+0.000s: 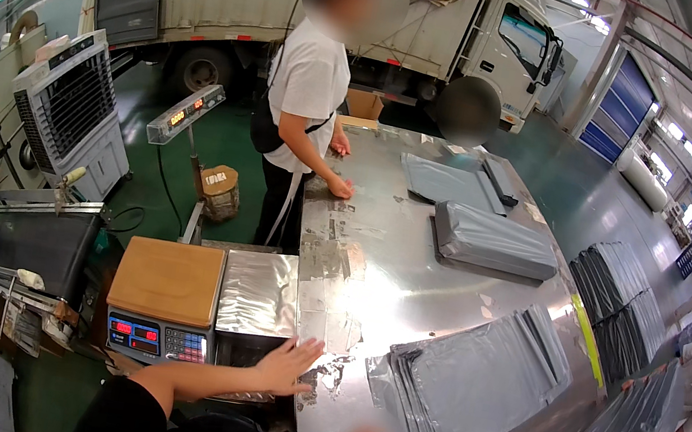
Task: The person places blue tissue packs onto a metal table, wraps each in a gray plastic bag, folds the edges, and stacks the wrapped units. A coworker assists by moving wrapped stacks and handling additional packs.
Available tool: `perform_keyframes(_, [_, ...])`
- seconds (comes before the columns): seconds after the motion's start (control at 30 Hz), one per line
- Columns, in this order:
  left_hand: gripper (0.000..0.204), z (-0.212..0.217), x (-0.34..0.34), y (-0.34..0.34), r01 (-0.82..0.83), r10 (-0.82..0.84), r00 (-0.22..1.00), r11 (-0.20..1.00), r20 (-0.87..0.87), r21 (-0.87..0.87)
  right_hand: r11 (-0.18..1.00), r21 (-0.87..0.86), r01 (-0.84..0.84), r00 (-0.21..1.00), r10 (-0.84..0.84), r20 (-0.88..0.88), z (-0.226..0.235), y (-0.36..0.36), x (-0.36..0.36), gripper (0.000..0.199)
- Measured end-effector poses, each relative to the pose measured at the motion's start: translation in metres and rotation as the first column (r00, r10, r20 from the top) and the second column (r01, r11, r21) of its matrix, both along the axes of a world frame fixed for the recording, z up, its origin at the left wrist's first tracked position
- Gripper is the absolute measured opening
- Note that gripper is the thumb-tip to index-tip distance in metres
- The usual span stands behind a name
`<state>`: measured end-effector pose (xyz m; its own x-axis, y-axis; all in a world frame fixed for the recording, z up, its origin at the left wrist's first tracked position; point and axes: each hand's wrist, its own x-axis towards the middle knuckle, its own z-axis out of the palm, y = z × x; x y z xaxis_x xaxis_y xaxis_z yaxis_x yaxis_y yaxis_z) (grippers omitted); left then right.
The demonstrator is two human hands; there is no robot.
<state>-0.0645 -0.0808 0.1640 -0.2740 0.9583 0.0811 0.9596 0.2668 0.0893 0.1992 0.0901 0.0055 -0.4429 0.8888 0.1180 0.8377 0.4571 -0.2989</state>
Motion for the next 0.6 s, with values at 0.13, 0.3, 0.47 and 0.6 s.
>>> perform_keyframes(0.13, [0.083, 0.002, -0.024, -0.008, -0.07, 0.071, 0.997, 0.995, -0.015, 0.071, 0.998, 0.05, -0.045, 0.999, 0.046, -0.023, -0.025, 0.004, 0.008, 0.027])
perform_keyframes(0.3, [0.083, -0.012, -0.032, -0.017, -0.053, 0.054, 0.998, 0.998, -0.027, 0.021, 0.99, 0.105, -0.093, 0.995, 0.097, -0.036, -0.037, 0.005, 0.009, 0.026])
perform_keyframes(0.47, [0.084, -0.007, -0.046, -0.009, -0.106, 0.11, 0.993, 0.991, -0.048, 0.079, 0.982, 0.149, -0.116, 0.991, 0.124, -0.042, -0.045, 0.008, 0.011, 0.026])
perform_keyframes(0.6, [0.087, -0.034, -0.05, -0.022, -0.187, 0.187, 0.982, 0.982, -0.004, 0.02, 0.974, 0.178, -0.137, 0.987, 0.149, -0.058, -0.052, 0.01, 0.011, 0.026])
